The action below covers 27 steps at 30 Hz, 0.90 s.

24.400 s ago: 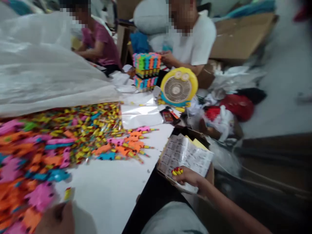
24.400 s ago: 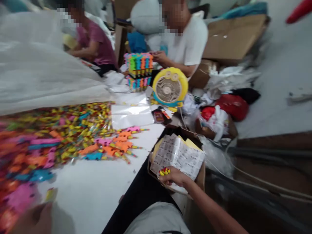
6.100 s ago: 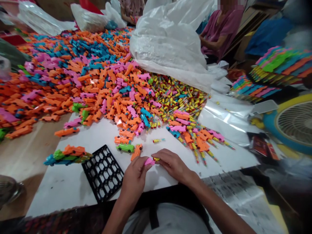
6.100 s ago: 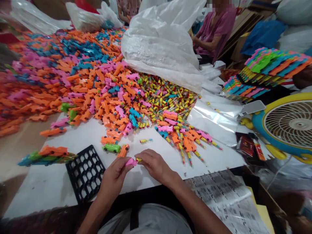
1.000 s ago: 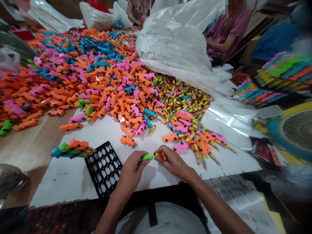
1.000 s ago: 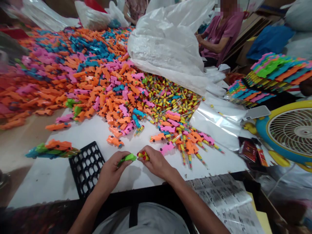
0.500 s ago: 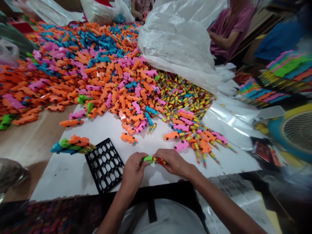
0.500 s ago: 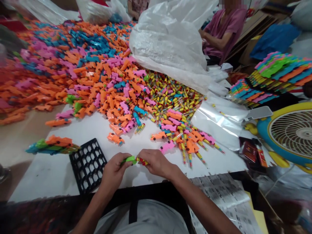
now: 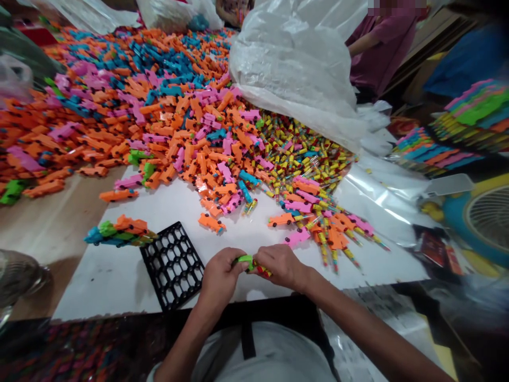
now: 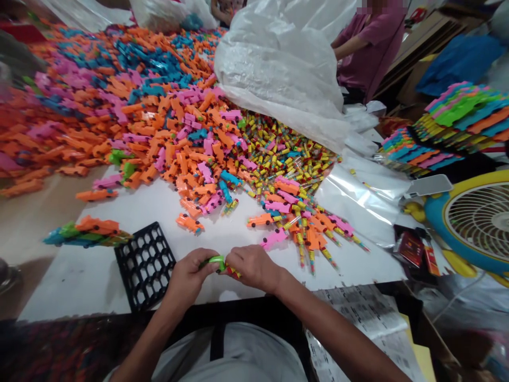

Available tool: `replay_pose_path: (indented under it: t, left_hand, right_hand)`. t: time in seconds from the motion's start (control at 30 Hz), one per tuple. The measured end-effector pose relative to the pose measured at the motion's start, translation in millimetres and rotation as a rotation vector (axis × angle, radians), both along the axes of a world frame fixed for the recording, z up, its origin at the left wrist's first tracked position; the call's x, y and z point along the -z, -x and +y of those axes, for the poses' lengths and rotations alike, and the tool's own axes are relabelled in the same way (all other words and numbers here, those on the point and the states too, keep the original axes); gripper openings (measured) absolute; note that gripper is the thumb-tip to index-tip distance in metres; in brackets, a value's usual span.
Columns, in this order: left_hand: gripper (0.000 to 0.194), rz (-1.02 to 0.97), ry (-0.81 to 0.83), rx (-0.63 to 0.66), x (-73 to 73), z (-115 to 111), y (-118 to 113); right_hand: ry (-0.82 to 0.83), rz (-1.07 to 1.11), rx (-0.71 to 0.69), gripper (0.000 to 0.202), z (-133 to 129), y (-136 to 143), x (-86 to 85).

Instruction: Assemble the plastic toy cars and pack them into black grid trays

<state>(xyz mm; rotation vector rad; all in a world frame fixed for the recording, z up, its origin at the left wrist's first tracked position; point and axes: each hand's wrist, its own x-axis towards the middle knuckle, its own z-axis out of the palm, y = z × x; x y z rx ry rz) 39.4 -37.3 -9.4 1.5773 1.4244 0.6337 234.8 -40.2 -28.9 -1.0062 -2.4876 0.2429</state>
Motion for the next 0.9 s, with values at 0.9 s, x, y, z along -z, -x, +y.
replay_pose_path:
  t: [0.9]
  left_hand:
    - [0.022, 0.351, -0.403, -0.095, 6.6, 34.1, 22.9]
  right_hand:
    - [0.362, -0.027, 0.431, 0.038, 29.0, 51.8, 2.9]
